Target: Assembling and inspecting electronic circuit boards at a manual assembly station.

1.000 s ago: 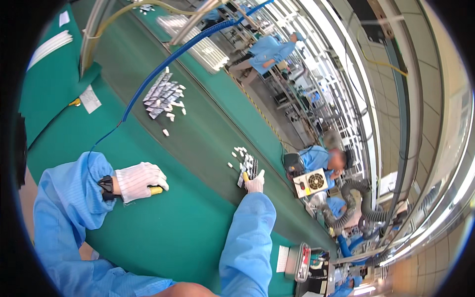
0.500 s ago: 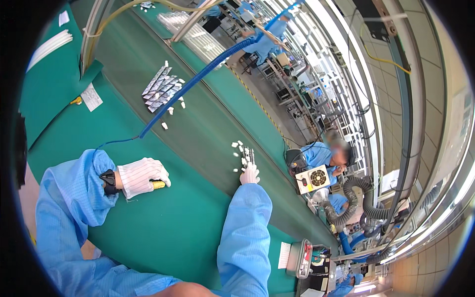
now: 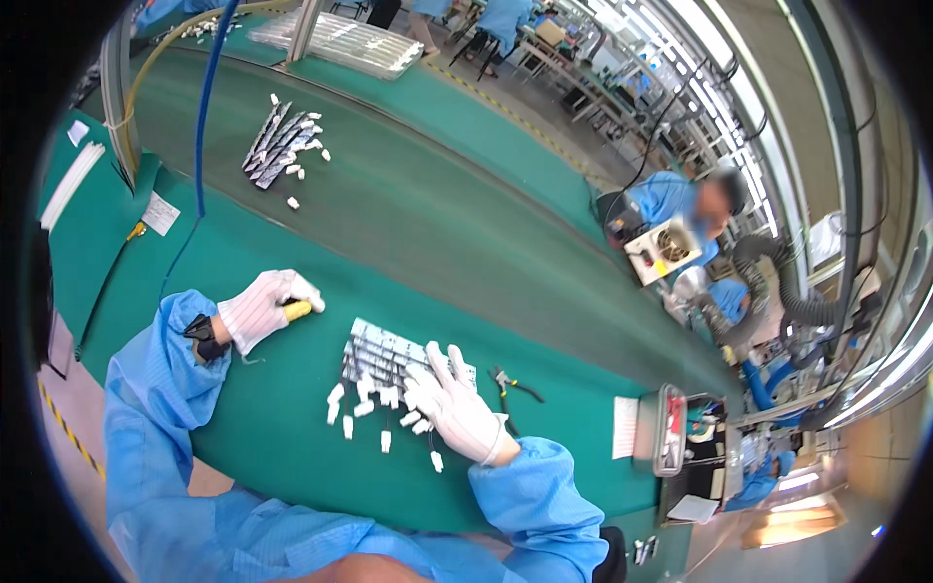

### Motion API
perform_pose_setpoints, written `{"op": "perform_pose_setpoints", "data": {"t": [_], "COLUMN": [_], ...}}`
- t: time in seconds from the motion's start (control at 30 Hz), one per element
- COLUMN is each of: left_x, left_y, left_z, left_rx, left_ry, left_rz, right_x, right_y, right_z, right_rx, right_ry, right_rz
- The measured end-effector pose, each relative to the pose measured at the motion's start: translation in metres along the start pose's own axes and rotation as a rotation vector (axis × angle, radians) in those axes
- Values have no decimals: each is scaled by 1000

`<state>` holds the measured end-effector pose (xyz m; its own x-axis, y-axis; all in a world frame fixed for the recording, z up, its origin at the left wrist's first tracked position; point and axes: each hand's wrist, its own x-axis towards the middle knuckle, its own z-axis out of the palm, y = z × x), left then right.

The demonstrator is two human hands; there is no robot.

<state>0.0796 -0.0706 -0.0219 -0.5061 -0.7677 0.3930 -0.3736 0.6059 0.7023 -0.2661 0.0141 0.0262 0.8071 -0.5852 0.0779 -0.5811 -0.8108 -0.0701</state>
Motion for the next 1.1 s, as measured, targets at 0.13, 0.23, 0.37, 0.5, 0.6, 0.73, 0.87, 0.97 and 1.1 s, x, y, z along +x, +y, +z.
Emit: {"op": "perform_pose_setpoints", "data": {"t": [0.13,0.23,0.37,0.5,0.6,0.73,0.87,0.97,1.1], "left_x": [18,27,24,16,9,14,5,7,6], "left_y": [29,52,69,72,62,86,60,55,54], "left_z": [16,37,58,64,66,61,72,73,71], "left_rx": [81,234,504,442,243,265,495,406,198], "left_ry": [19,-93,-141,-98,49,90,18,25,69], "left_rz": [-42,-108,-151,-206,-131,-145,-111,-107,-105], "right_x": [-10,-13,-31,-34,-30,-34,-27,-31,-29], "right_y": [-8,5,36,40,33,32,25,30,30], "right_z": [8,-30,-34,29,29,25,28,32,31], "right_rx": [-47,192,649,220,225,764,158,140,390], "right_ry": [-29,91,215,385,456,527,475,388,482], "right_rz": [-62,12,110,538,505,594,628,570,533]}}
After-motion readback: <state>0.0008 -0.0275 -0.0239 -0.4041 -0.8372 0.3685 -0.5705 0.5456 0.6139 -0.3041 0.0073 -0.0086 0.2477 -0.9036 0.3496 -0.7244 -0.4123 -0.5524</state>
